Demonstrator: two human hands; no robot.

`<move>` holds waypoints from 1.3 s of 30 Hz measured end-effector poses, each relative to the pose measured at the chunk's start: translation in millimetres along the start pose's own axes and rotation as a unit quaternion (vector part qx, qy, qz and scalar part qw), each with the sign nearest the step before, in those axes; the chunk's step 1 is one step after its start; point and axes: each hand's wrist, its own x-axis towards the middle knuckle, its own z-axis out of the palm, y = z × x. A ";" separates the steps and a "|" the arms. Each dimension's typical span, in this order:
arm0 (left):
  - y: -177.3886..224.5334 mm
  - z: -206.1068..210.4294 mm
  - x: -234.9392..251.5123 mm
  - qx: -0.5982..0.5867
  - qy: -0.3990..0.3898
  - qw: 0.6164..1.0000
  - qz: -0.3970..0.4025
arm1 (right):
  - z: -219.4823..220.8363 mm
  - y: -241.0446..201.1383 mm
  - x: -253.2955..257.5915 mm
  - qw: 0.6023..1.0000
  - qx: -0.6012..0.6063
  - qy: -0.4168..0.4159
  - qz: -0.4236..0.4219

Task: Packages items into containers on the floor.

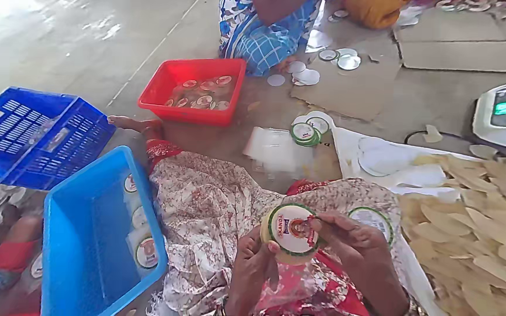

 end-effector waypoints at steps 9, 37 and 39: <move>0.3 2.9 0.6 0.015 0.048 0.999 -0.012 | -3.8 -7.9 4.5 0.994 0.082 0.067 0.002; -4.9 -4.2 6.0 0.096 0.020 0.995 -0.030 | -7.4 -4.3 2.3 0.996 0.079 0.015 0.048; -4.0 -9.6 7.2 0.094 0.017 0.995 -0.039 | -18.4 -0.5 6.4 0.998 0.010 0.050 0.023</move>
